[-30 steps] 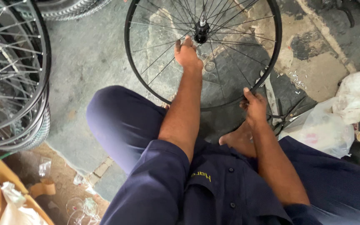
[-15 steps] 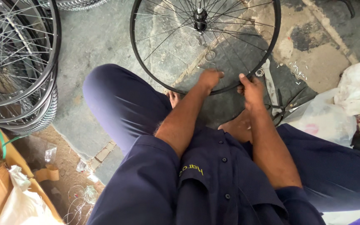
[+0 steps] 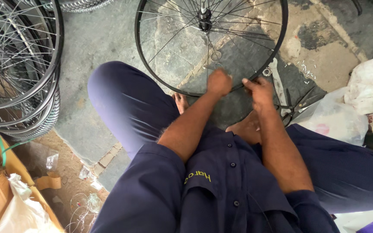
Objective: The person assembles a bicycle wheel by inserting spokes into the wheel hub and rim and fastening spoke nipples onto the spokes by hand.
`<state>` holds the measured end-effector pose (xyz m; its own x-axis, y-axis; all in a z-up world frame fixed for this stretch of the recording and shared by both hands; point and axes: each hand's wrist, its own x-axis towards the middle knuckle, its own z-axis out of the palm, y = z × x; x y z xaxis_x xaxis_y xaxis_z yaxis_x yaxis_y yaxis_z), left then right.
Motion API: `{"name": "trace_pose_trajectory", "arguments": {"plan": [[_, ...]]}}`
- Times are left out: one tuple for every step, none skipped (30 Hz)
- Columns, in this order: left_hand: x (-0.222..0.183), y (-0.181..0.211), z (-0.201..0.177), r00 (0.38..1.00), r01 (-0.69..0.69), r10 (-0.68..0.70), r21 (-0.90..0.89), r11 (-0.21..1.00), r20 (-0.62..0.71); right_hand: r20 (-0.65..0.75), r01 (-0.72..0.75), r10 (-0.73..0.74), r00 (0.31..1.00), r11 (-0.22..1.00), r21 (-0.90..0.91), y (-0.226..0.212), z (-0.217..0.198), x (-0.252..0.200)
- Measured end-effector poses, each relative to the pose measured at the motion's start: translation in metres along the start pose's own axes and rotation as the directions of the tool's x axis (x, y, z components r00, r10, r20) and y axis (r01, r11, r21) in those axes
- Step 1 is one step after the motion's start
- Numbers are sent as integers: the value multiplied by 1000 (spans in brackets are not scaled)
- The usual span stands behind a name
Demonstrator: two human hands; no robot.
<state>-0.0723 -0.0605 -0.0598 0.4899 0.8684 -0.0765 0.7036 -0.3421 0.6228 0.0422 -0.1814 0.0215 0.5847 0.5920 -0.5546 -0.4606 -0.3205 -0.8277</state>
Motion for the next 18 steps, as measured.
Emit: {"name": "trace_pose_trajectory", "arguments": {"plan": [[2,-13,1,956,41,-33,-22,999,293,-13,-14,14,1000,1000,-12,3,-5,1],[6,-21,3,953,43,-34,-24,999,300,-27,-28,27,999,999,-25,6,-9,4],[8,-24,5,914,76,-5,-161,984,405,-37,-37,35,999,999,-31,11,-17,6],[7,-26,6,866,123,40,-290,949,499,-74,-36,46,996,991,126,17,-24,10],[5,-23,5,860,125,48,-300,946,509,-114,-21,54,992,960,279,21,-32,14],[4,-18,4,868,195,25,-386,902,496,-129,-20,57,990,962,272,25,-39,18],[2,-10,4,873,265,-2,-469,842,489,-158,9,32,987,967,255,29,-46,20],[4,1,6,865,273,5,-479,835,501,-186,37,8,982,971,237,31,-53,22],[5,11,8,883,282,-19,-498,820,468,-200,30,16,980,974,225,33,-59,21],[4,20,10,899,290,-45,-516,806,435,-224,32,23,974,971,237,33,-63,19],[7,29,11,895,296,-42,-522,800,443,-243,41,23,970,967,253,31,-62,19],[9,37,13,883,352,-63,-568,744,464,-252,40,24,967,969,245,29,-61,17],[9,44,16,869,408,-83,-610,680,488,-260,36,23,965,975,221,28,-60,13],[11,48,18,863,417,-81,-614,671,498,-268,31,23,963,980,197,26,-59,9],[13,52,20,867,408,-57,-639,652,495,-276,28,24,961,983,183,24,-58,8],[14,54,21,871,400,-34,-665,631,491,-294,19,22,956,991,136,23,-57,6],[14,55,22,868,408,-35,-670,620,496,-308,9,19,951,996,89,21,-55,7],[13,57,22,875,384,-58,-615,689,481,-313,5,19,950,997,76,19,-56,6]]}}
